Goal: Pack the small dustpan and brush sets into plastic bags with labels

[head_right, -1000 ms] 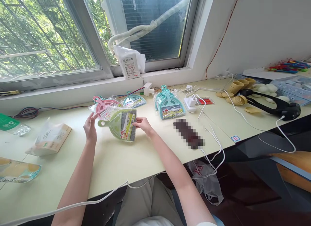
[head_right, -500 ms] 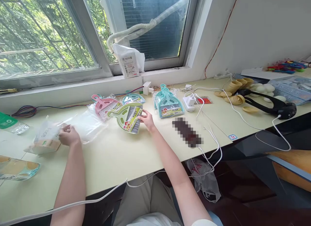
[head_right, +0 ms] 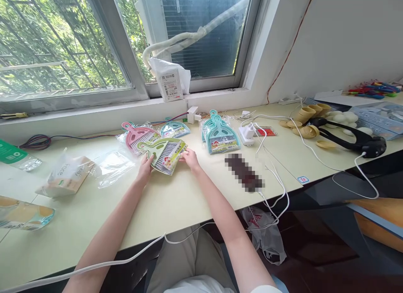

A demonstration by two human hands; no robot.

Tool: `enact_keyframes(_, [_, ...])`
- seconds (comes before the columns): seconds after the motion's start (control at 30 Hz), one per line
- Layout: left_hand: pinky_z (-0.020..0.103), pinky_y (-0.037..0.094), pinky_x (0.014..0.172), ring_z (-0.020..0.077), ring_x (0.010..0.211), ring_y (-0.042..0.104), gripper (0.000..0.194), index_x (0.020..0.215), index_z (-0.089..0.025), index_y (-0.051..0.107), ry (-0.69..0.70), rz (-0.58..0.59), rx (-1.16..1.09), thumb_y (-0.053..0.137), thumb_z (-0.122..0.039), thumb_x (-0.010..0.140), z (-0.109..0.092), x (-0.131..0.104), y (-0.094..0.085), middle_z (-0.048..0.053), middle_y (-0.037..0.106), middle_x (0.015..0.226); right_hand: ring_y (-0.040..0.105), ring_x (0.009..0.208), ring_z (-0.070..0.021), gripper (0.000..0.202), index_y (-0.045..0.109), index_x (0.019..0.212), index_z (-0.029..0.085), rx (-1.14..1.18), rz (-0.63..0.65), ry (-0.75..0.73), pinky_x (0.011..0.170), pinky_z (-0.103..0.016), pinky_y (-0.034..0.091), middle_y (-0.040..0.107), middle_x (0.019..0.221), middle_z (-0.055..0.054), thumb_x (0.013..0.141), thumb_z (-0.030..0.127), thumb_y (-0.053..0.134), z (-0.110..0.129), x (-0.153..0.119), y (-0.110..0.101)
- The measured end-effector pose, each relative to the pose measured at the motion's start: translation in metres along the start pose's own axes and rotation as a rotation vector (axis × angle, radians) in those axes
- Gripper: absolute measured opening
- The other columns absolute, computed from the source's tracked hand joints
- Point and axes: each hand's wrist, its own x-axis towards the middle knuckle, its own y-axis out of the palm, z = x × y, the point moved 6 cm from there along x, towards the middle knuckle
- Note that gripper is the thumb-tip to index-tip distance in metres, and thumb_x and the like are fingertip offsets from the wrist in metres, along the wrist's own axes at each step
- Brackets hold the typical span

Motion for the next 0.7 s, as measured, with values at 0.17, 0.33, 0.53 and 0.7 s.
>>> enact_keyframes(0.17, [0.033,0.049,0.086,0.0212,0.097,0.063,0.043,0.108,-0.015,0.063,0.170,-0.304,-0.050,0.054,-0.047,0.081,-0.011,0.015,-0.052,0.009,0.067,0.108,0.069,0.082,-0.0211,0.036,0.057,0.119,0.015,-0.569,-0.208,-0.105,0.074,-0.035,0.058,0.069,0.097,-0.011,0.084,0.011,0.049,0.018,0.005,-0.034])
enact_keyframes(0.33, [0.036,0.046,0.089,0.0232,0.099,0.062,0.046,0.104,-0.012,0.066,0.233,-0.261,-0.026,0.056,-0.049,0.079,-0.021,0.014,-0.049,0.011,0.068,0.106,0.053,0.114,-0.0323,0.050,0.045,0.136,0.019,-1.252,-0.414,-0.477,0.082,-0.043,0.051,0.048,0.134,-0.020,0.087,0.018,0.054,0.055,-0.024,-0.022])
enact_keyframes(0.53, [0.033,0.046,0.085,0.0241,0.096,0.062,0.046,0.105,-0.014,0.068,0.290,0.109,0.147,0.056,-0.052,0.082,-0.035,-0.021,0.018,0.008,0.069,0.100,0.052,0.104,-0.0238,0.031,0.059,0.114,0.020,-1.344,-0.152,-0.830,0.086,-0.036,0.042,0.061,0.112,-0.012,0.098,0.033,0.037,0.051,-0.059,0.046])
enact_keyframes(0.7, [0.033,0.044,0.091,0.0252,0.106,0.059,0.045,0.113,-0.016,0.066,0.330,0.205,0.189,0.053,-0.049,0.085,-0.044,-0.046,0.043,0.008,0.067,0.113,0.053,0.089,-0.0216,0.031,0.063,0.083,0.018,-1.288,-0.220,-0.804,0.079,-0.034,0.038,0.065,0.087,-0.009,0.096,0.030,0.038,0.049,-0.063,0.052])
